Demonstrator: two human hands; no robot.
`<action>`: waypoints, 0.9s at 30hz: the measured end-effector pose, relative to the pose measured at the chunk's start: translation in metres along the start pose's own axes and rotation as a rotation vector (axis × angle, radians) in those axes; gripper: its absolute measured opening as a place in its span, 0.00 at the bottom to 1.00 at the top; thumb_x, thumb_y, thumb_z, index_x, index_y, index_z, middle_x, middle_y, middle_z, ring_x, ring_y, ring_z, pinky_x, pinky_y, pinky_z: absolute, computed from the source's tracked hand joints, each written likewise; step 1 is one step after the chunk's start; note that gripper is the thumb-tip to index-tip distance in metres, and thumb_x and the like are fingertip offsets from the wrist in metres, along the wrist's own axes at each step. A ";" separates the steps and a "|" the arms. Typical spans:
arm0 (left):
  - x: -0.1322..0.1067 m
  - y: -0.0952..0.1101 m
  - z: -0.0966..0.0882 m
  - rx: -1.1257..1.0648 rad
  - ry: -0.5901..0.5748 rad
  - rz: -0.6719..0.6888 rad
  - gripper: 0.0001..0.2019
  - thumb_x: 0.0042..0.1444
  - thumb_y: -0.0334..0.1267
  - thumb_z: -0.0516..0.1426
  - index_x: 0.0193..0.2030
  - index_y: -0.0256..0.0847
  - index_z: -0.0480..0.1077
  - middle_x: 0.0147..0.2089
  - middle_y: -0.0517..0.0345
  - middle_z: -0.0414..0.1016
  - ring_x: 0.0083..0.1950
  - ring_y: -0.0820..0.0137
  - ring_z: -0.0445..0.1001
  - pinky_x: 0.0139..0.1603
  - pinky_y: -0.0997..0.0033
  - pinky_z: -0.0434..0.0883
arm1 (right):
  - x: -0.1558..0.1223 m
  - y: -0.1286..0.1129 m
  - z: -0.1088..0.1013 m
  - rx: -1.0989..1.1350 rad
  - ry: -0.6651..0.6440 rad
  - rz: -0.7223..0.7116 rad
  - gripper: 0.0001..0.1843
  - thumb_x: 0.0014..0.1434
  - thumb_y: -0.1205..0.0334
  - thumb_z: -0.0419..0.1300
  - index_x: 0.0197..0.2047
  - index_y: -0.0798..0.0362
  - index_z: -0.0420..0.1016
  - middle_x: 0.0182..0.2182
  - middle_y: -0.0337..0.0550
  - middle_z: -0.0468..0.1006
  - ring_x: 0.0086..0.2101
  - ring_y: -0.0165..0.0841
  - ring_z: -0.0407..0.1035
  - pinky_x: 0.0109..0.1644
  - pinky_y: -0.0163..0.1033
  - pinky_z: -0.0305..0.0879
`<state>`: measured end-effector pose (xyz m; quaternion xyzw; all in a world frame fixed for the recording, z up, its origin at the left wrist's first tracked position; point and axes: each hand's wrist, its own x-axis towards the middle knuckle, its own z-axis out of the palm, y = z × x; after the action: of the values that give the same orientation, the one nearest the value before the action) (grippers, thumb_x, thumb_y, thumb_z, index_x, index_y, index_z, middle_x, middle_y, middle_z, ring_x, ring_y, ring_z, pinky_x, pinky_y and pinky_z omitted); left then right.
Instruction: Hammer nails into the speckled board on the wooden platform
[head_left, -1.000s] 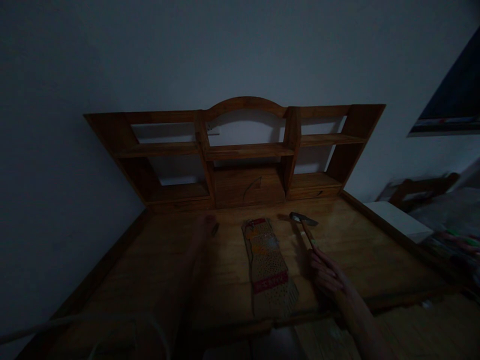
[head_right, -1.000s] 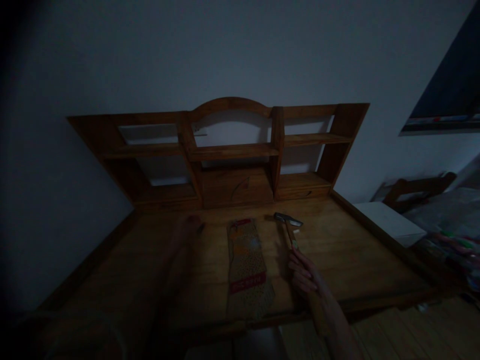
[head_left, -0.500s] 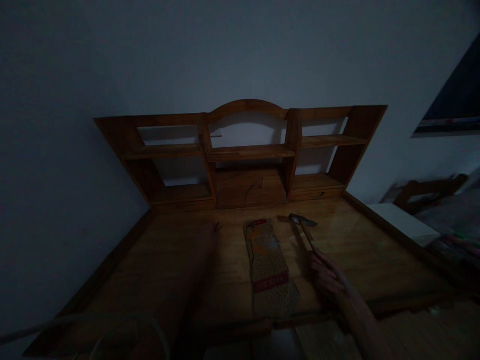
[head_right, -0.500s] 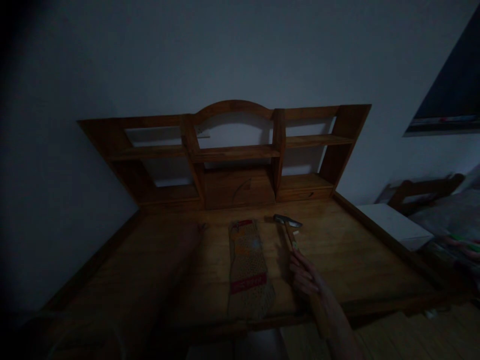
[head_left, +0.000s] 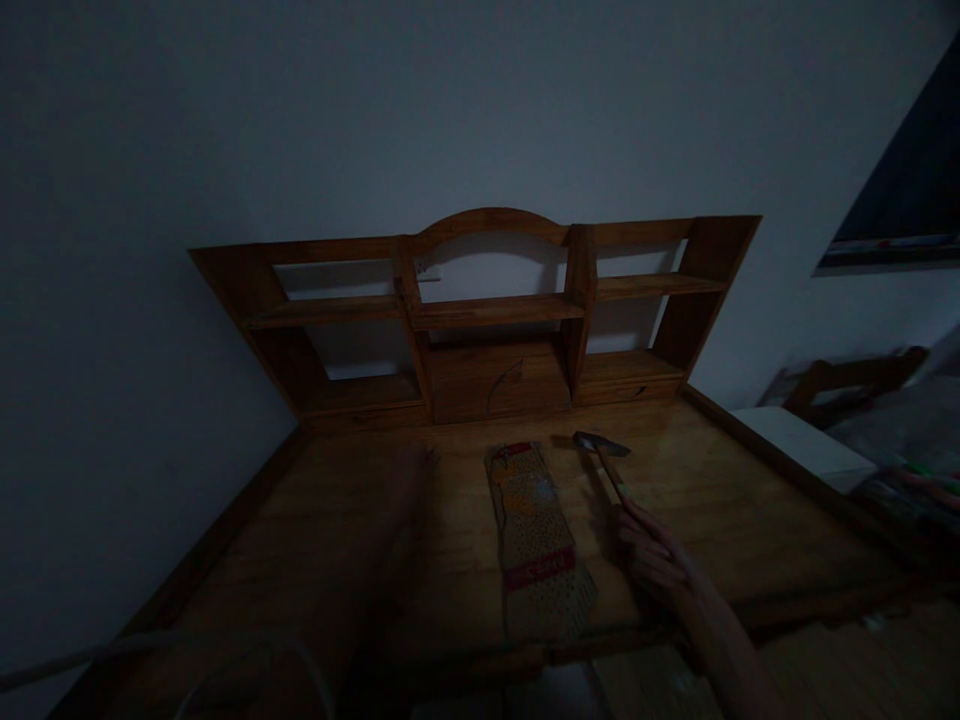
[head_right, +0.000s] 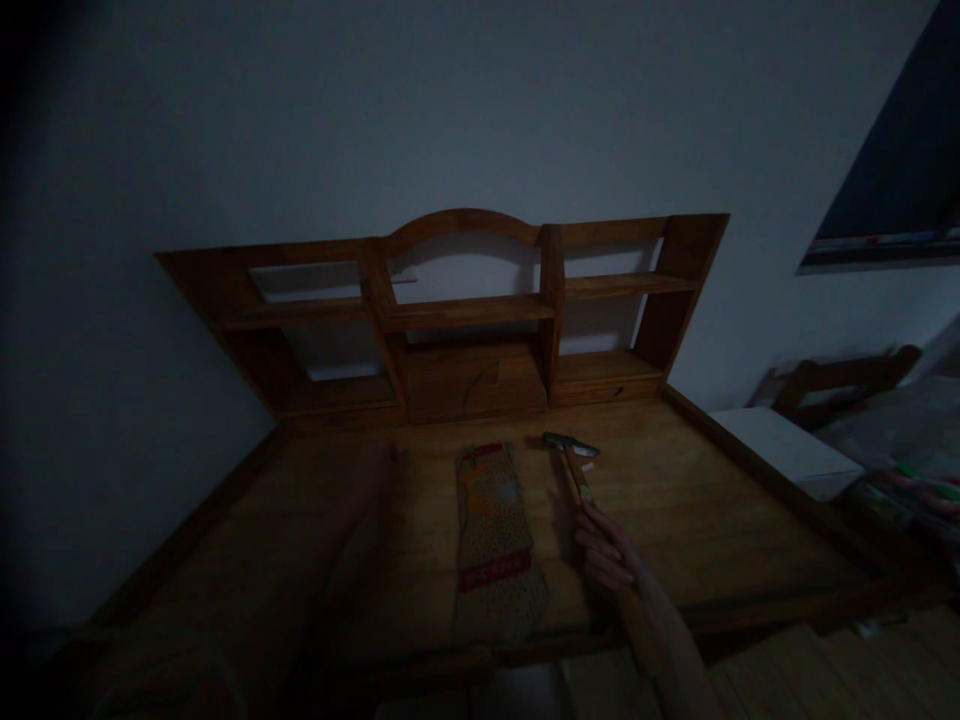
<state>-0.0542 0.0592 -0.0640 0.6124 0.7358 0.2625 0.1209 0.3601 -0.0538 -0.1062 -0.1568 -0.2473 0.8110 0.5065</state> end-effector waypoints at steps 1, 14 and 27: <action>0.001 0.000 -0.002 0.064 0.001 0.006 0.09 0.56 0.40 0.57 0.31 0.35 0.71 0.38 0.42 0.74 0.44 0.53 0.73 0.43 0.56 0.68 | 0.000 0.000 0.000 -0.001 0.009 -0.004 0.11 0.57 0.72 0.61 0.43 0.52 0.70 0.20 0.26 0.63 0.12 0.14 0.40 0.13 0.17 0.49; 0.030 0.030 0.015 -0.387 0.103 0.183 0.13 0.51 0.36 0.56 0.44 0.40 0.74 0.28 0.58 0.76 0.30 0.69 0.74 0.31 0.74 0.67 | 0.006 0.002 -0.014 0.055 -0.050 0.030 0.08 0.58 0.70 0.61 0.41 0.53 0.70 0.19 0.25 0.63 0.11 0.14 0.37 0.13 0.17 0.48; 0.006 0.047 0.032 -1.236 -0.263 -0.067 0.14 0.40 0.39 0.67 0.36 0.36 0.76 0.42 0.46 0.80 0.46 0.58 0.77 0.52 0.60 0.72 | 0.007 0.002 -0.021 0.058 -0.045 0.041 0.09 0.62 0.69 0.57 0.47 0.54 0.68 0.18 0.24 0.60 0.11 0.16 0.31 0.11 0.19 0.44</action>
<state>-0.0006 0.0778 -0.0648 0.4332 0.4459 0.5578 0.5499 0.3662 -0.0433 -0.1253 -0.1287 -0.2318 0.8312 0.4886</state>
